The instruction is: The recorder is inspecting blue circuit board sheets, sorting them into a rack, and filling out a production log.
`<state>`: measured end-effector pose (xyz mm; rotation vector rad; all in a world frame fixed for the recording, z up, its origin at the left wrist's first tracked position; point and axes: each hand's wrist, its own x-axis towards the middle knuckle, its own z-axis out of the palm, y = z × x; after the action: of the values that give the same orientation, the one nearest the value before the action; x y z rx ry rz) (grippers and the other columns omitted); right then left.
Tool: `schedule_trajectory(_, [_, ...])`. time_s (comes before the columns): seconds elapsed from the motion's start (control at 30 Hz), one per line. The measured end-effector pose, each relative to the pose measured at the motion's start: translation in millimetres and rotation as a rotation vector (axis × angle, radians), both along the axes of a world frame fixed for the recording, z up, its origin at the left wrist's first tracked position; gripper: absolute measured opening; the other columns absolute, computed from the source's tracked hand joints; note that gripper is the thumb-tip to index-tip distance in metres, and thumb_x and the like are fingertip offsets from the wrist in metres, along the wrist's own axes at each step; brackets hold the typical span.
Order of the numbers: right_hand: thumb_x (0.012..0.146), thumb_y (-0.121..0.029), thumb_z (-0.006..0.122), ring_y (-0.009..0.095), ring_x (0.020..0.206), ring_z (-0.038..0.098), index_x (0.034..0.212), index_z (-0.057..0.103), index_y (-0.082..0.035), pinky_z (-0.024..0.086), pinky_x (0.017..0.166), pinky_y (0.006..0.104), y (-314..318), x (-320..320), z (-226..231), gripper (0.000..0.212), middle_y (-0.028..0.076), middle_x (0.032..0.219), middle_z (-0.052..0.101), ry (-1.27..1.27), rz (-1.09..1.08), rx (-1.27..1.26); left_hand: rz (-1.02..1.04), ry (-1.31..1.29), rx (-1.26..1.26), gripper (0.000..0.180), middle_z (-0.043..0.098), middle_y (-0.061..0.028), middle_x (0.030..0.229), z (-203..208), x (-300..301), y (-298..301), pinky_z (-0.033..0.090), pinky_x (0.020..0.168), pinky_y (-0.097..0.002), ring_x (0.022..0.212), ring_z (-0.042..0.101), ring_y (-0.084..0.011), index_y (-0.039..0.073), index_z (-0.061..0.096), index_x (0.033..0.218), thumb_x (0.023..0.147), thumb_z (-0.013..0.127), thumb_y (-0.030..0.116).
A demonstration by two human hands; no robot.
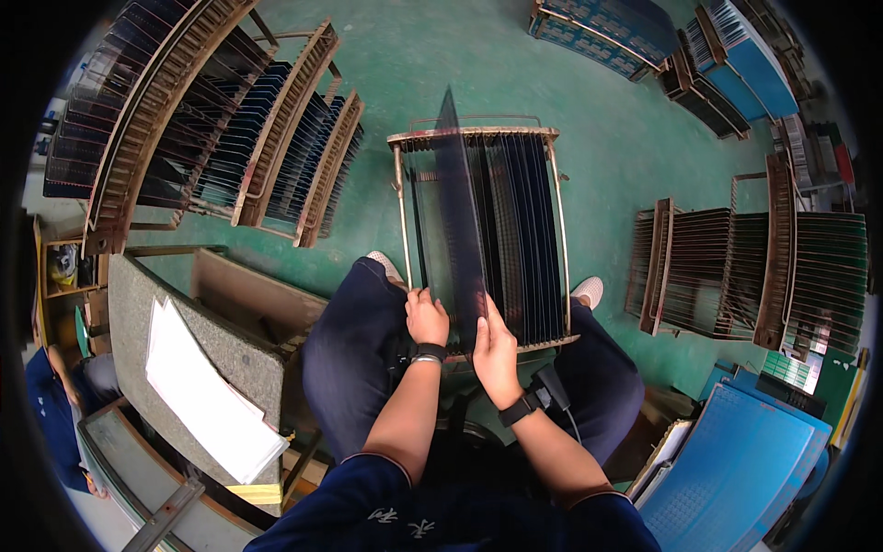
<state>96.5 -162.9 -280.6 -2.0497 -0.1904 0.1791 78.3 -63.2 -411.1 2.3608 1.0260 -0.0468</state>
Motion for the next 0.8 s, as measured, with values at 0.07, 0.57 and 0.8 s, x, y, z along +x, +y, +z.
schedule_trajectory(0.07, [0.094,-0.007,0.043,0.025,0.086,0.065,0.133,0.043,-0.002,0.048,0.076,0.0310,1.0,-0.5,5.4,0.039,0.023,0.106,0.062,0.024,-0.011,-0.029,0.011,-0.006,-0.002,0.030,0.051,-0.0096,0.116,-1.8,1.0,1.9,0.046,0.084,-0.0403,0.106,0.051,-0.0285,0.003,0.060,0.108,0.079,0.061,0.012])
schedule_trajectory(0.57, [0.095,-0.006,0.040,0.033,0.111,0.056,0.133,0.041,0.000,0.044,0.090,0.0346,11.6,6.3,17.5,0.039,0.025,0.119,0.056,0.164,0.022,-0.029,-0.038,0.041,0.127,0.019,0.054,-0.0070,0.108,-10.6,13.4,6.2,0.049,0.076,-0.0405,0.097,0.055,-0.0271,0.004,0.059,0.094,0.082,0.060,0.019])
schedule_trajectory(0.8, [0.095,-0.008,0.041,0.031,0.108,0.058,0.129,0.042,0.007,0.044,0.091,0.0344,14.1,-6.2,27.4,0.037,0.026,0.117,0.056,0.210,0.005,-0.055,-0.050,0.074,0.165,0.019,0.054,-0.0058,0.099,-14.4,17.5,10.6,0.049,0.073,-0.0397,0.093,0.056,-0.0256,0.006,0.059,0.091,0.082,0.060,0.022])
